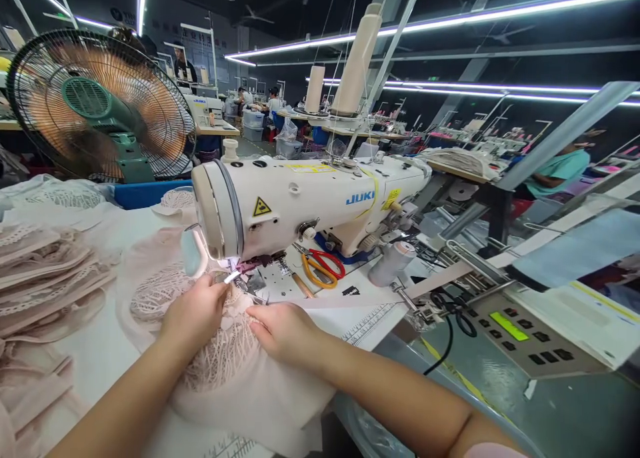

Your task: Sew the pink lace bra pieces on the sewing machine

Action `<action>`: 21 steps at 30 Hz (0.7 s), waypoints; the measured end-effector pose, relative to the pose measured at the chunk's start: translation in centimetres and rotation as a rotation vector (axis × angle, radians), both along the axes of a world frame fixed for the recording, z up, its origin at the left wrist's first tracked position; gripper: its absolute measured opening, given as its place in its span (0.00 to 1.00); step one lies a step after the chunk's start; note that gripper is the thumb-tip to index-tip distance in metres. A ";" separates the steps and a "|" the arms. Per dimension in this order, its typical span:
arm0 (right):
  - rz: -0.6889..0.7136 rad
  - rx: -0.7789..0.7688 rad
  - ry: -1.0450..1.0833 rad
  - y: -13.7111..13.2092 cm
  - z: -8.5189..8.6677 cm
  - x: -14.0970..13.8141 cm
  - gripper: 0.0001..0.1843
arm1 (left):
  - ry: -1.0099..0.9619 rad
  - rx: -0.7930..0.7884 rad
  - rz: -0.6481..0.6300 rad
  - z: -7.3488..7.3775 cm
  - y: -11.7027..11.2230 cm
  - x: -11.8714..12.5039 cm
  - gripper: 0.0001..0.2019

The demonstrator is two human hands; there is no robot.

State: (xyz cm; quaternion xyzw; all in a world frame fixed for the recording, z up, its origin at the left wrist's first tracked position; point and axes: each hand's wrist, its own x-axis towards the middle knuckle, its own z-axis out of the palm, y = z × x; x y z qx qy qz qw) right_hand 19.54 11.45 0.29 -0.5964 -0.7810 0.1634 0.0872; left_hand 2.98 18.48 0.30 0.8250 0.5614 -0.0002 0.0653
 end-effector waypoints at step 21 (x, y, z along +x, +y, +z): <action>0.175 0.044 -0.205 -1.2 0.7 2.2 0.16 | 0.355 -0.258 0.014 3.0 -3.2 -1.9 0.42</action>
